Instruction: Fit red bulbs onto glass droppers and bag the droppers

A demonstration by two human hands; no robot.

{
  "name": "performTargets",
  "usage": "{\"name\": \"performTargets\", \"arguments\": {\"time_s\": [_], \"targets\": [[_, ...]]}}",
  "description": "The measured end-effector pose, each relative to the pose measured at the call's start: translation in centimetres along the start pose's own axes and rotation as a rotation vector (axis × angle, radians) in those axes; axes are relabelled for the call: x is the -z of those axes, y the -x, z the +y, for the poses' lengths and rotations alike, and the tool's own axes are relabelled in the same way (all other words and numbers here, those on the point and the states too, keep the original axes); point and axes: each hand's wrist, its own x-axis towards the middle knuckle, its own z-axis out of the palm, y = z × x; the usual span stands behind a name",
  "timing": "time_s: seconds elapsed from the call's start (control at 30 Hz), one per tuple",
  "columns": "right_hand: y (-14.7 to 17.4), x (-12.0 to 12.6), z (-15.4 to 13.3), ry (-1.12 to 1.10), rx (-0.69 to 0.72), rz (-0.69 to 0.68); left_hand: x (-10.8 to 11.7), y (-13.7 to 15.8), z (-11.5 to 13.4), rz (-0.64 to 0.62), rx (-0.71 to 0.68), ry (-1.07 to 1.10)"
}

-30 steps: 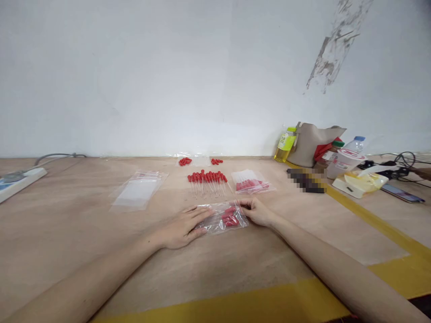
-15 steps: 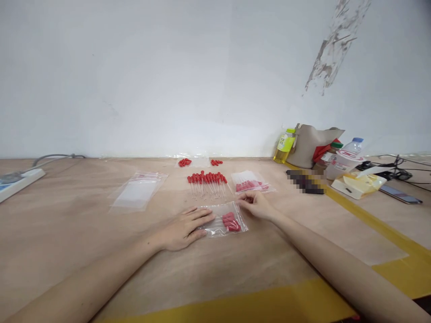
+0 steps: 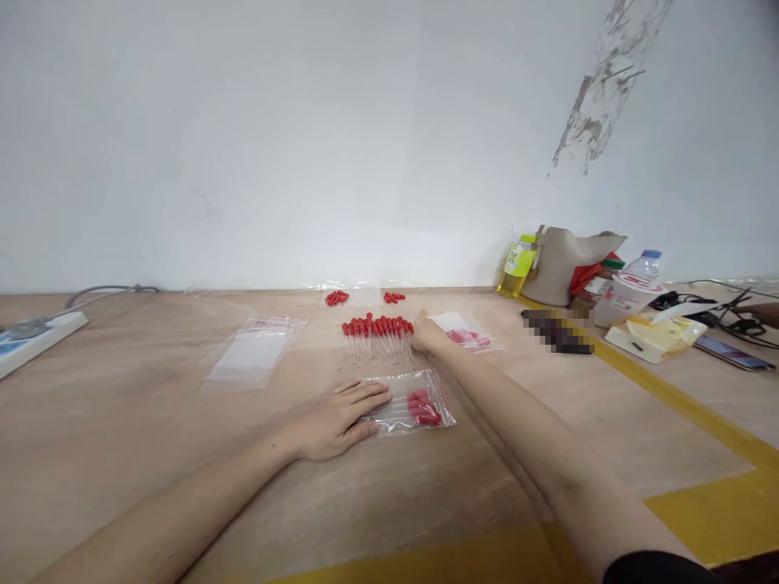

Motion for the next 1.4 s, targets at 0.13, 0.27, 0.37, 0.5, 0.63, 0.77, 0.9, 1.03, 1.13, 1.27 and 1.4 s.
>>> {"name": "performTargets", "arguments": {"time_s": [0.13, 0.27, 0.37, 0.5, 0.63, 0.77, 0.9, 1.03, 1.13, 1.27, 1.4], "targets": [[0.9, 1.6, 0.1, -0.056, 0.028, 0.057, 0.1, 0.0, 0.1, 0.002, -0.004, -0.002], [3.4, 3.8, 2.8, -0.281, 0.085, 0.263, 0.1, 0.0, 0.1, -0.014, 0.013, 0.002], [5.9, 4.0, 5.4, -0.695, 0.067, 0.266, 0.1, -0.1, 0.1, -0.015, 0.022, 0.006], [8.3, 2.5, 7.2, -1.042, -0.006, 0.247, 0.2, -0.1, 0.2, -0.003, 0.021, 0.012], [9.6, 0.9, 6.8, -1.259, -0.101, 0.238, 0.1, -0.1, 0.1, 0.012, 0.018, 0.02], [10.5, 0.4, 6.0, -1.399, -0.108, 0.097, -0.2, 0.0, 0.1, 0.027, 0.038, 0.011], [11.2, 0.7, 6.2, -1.363, 0.023, -0.087, -0.4, 0.1, 0.2, 0.053, 0.036, 0.018], [11.3, 1.2, 6.7, -1.178, 0.117, -0.221, -0.5, 0.1, 0.1, 0.061, 0.049, 0.025], [11.2, 1.5, 6.7, -1.172, 0.15, -0.243, -0.5, 0.0, 0.1, 0.063, 0.05, 0.021], [11.0, 1.6, 6.8, -1.239, 0.163, -0.304, -0.5, 0.0, 0.1, 0.05, 0.055, 0.012], [10.9, 1.6, 7.0, -1.227, 0.196, -0.415, -0.5, 0.0, 0.2, 0.061, 0.056, 0.009]]}}
